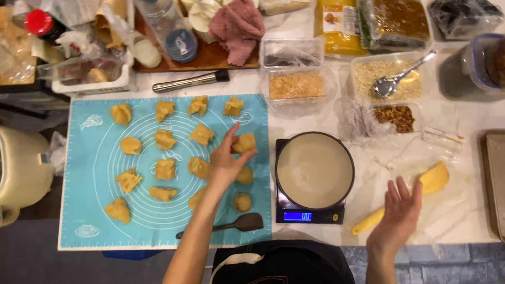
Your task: The person shapes dough into balls, flattens them, adds a filling, and seals them into dumplings. They place the finished dumplings on a silicone mat and occasionally weigh them on a digital scale.
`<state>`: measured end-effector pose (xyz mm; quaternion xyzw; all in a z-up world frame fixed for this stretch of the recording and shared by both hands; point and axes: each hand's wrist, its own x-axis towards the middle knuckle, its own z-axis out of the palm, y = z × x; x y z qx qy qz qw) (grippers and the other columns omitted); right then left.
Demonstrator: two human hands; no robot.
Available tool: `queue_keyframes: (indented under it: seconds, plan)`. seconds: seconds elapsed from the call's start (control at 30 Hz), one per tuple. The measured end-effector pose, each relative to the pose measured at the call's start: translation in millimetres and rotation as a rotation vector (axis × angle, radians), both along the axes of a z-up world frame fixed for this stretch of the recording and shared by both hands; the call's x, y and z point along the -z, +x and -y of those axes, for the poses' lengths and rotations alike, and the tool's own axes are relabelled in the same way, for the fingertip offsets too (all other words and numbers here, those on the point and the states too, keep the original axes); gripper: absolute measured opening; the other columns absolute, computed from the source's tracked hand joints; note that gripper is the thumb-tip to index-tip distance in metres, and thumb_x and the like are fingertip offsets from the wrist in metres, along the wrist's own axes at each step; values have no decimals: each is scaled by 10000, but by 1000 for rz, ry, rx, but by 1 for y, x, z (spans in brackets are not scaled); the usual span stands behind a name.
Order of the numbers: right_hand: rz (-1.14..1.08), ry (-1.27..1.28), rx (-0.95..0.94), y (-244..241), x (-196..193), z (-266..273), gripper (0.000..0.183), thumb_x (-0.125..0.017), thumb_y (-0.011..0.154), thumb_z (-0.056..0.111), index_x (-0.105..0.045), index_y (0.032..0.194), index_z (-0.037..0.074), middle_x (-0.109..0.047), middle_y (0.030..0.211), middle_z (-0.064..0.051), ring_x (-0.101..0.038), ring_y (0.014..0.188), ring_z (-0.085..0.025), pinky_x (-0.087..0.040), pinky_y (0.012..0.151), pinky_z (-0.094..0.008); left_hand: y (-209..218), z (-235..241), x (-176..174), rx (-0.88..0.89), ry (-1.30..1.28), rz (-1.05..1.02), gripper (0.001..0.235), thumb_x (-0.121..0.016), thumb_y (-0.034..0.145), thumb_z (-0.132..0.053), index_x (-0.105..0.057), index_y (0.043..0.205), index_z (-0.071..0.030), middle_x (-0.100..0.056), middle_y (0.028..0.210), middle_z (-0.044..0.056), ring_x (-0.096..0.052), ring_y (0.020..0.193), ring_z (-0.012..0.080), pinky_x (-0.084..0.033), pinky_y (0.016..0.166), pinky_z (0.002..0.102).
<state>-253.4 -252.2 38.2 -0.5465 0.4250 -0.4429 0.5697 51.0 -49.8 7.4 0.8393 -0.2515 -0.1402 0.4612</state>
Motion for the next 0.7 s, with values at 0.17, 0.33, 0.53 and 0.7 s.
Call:
queue_keyframes:
  seconds: [0.17, 0.33, 0.53, 0.7]
  plan:
    - [58, -34, -85, 4, 4, -1, 639, -290, 1142, 443, -256, 1642, 47, -443, 1586, -244, -469, 1460, -352, -327, 1257, -462, -49, 38, -43, 285, -76, 133, 745, -909, 710, -369, -614, 1361, -158, -736, 1193, 114, -707, 1101, 254, -543, 956, 401]
    - [102, 35, -81, 9, -10, -2, 654, -306, 1118, 452, -279, 1631, 47, -463, 1570, -222, -481, 1442, -329, -325, 1238, -446, -87, 75, -68, 474, -156, -207, 587, -876, 793, -302, -684, 1326, -150, -761, 1182, 95, -731, 1091, 236, -573, 934, 350]
    - [259, 183, -221, 26, -22, -6, 704, -291, 1094, 526, -294, 1625, 65, -431, 1598, -223, -418, 1490, -340, -288, 1253, -457, -116, 86, -90, 509, -204, -450, 814, -815, 773, -322, -495, 1506, -167, -720, 1184, 95, -708, 1143, 256, -562, 1006, 386]
    - [749, 921, -542, 50, -43, -7, 715, -256, 1034, 586, -309, 1609, 165, -342, 1640, -187, -329, 1487, -400, -308, 1169, -558, -136, 77, -119, 843, -143, 200, 808, -727, 916, -493, -469, 1558, -74, -425, 1632, 235, -321, 1559, 416, -206, 1249, 564]
